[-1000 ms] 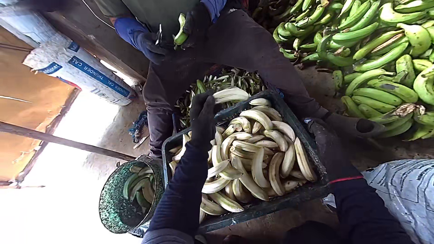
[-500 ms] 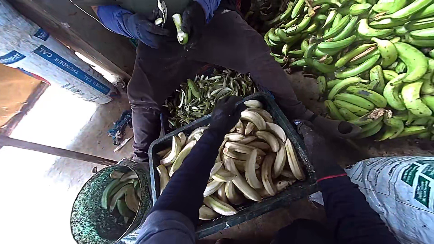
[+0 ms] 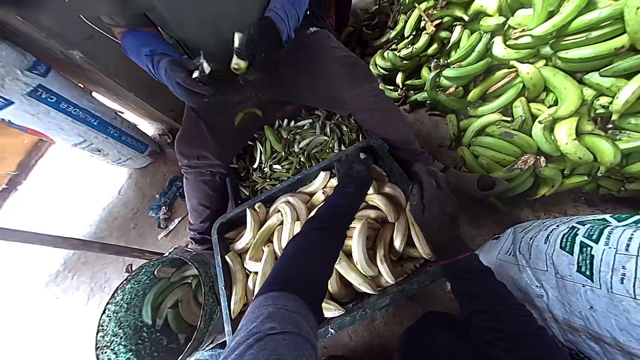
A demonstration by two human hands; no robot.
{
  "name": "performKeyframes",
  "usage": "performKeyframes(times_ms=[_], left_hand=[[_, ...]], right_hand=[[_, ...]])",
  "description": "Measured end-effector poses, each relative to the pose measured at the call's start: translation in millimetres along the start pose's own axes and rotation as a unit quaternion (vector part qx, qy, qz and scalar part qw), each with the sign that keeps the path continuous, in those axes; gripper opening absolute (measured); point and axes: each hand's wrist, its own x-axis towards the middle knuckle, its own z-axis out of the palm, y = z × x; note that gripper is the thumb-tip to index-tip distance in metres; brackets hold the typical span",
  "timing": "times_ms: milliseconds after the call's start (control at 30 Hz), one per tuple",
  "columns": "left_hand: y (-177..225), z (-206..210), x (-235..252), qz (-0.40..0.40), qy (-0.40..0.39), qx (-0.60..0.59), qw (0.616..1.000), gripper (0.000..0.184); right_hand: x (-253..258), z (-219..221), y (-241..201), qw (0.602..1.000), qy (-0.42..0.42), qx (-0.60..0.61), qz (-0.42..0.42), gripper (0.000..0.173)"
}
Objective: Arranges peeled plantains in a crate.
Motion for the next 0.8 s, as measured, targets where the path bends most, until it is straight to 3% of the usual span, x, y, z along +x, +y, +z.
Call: performKeyframes(times_ms=[67,133,267,367,433,600,800], left_hand=[[-18,9,-5,0.030,0.014,-0.050,0.998,0.037],[-42,16,-13,0.063,0.027,-0.078,0.995,0.035],[-57,8,-21,0.112,0.032,0.020,0.993,0.032],[-58,14,-15,0.164,0.021,0.038,0.986,0.052],[-57,20,-14,0.165,0.004,0.039,0.986,0.062],[-62,15,-11,0.177,-0.007,0.035,0.984,0.039],[-95,32,-18,0.253,0.039,-0.059,0.965,0.042]], right_hand=[[4,6,-19,0.998,-0.036,0.022,-0.047,0.042],[20,17,-39,0.994,-0.081,0.061,-0.043,0.039],[66,44,-66,0.981,-0.188,0.014,0.036,0.040],[86,67,-76,0.962,-0.239,0.015,0.133,0.044],[90,74,-70,0.957,-0.243,0.038,0.151,0.044],[96,60,-61,0.952,-0.292,0.001,0.093,0.043],[74,57,-32,0.950,-0.302,0.075,-0.003,0.042]])
